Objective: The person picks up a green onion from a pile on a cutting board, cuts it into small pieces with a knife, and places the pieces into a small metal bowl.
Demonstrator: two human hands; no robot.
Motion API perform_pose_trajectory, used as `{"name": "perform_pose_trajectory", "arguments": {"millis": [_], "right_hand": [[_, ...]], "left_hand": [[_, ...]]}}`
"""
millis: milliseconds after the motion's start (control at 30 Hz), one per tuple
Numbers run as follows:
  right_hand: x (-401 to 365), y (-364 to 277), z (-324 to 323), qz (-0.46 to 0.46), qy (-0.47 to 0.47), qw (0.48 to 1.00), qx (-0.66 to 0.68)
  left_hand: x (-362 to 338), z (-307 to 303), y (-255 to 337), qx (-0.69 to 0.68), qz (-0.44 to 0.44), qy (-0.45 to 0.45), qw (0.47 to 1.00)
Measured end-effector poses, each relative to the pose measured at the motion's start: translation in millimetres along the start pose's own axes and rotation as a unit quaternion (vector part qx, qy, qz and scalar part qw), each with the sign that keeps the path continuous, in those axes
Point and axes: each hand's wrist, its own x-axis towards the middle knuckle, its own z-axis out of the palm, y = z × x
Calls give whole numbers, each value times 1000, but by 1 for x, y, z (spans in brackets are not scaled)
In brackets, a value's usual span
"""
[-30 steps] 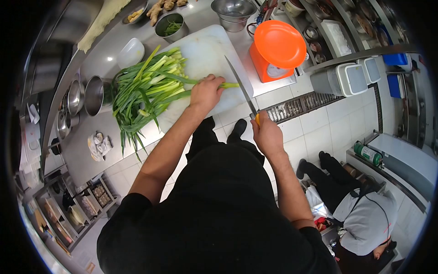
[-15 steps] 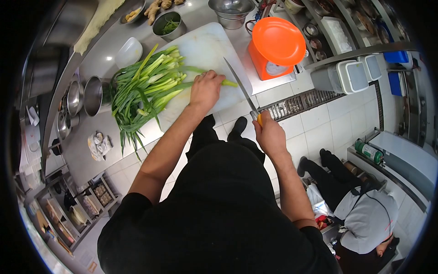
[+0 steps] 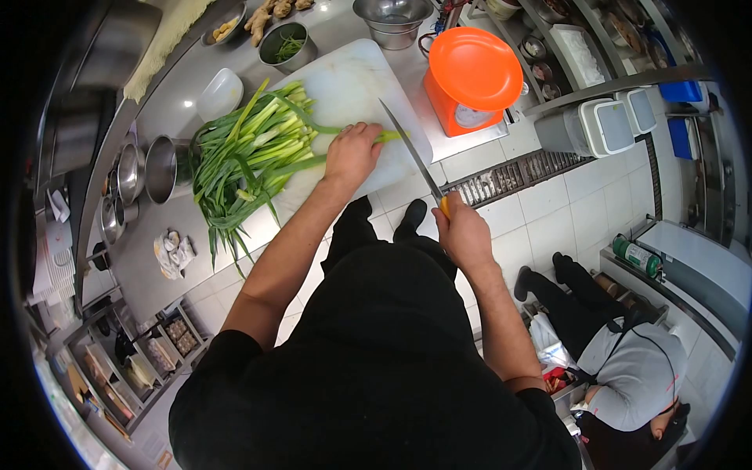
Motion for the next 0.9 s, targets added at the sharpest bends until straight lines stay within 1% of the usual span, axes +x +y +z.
{"name": "perform_pose_trajectory", "arguments": {"millis": [100, 333, 433, 533, 600, 733, 833, 900], "right_hand": [[0, -5, 1, -1, -4, 1000, -1], [-2, -8, 7, -14, -18, 1000, -11], [0, -7, 17, 3, -29, 998, -52], [9, -11, 30, 20, -47, 997, -61], [20, -12, 41, 8, -45, 997, -56], [47, -20, 48, -14, -33, 998, -46], [59, -23, 45, -24, -35, 998, -43], [56, -24, 36, -35, -19, 999, -28]], "left_hand": [[5, -2, 5, 5, -33, -22, 999], [11, -9, 9, 6, -49, -46, 998], [12, -9, 8, -1, -52, -47, 998], [14, -10, 5, -8, -50, -45, 998], [15, -10, 3, -13, -50, -46, 998], [16, -16, 4, -6, -74, -75, 994], [6, -25, 3, 10, -86, -75, 993], [0, -31, -5, 19, -103, -76, 992]]}}
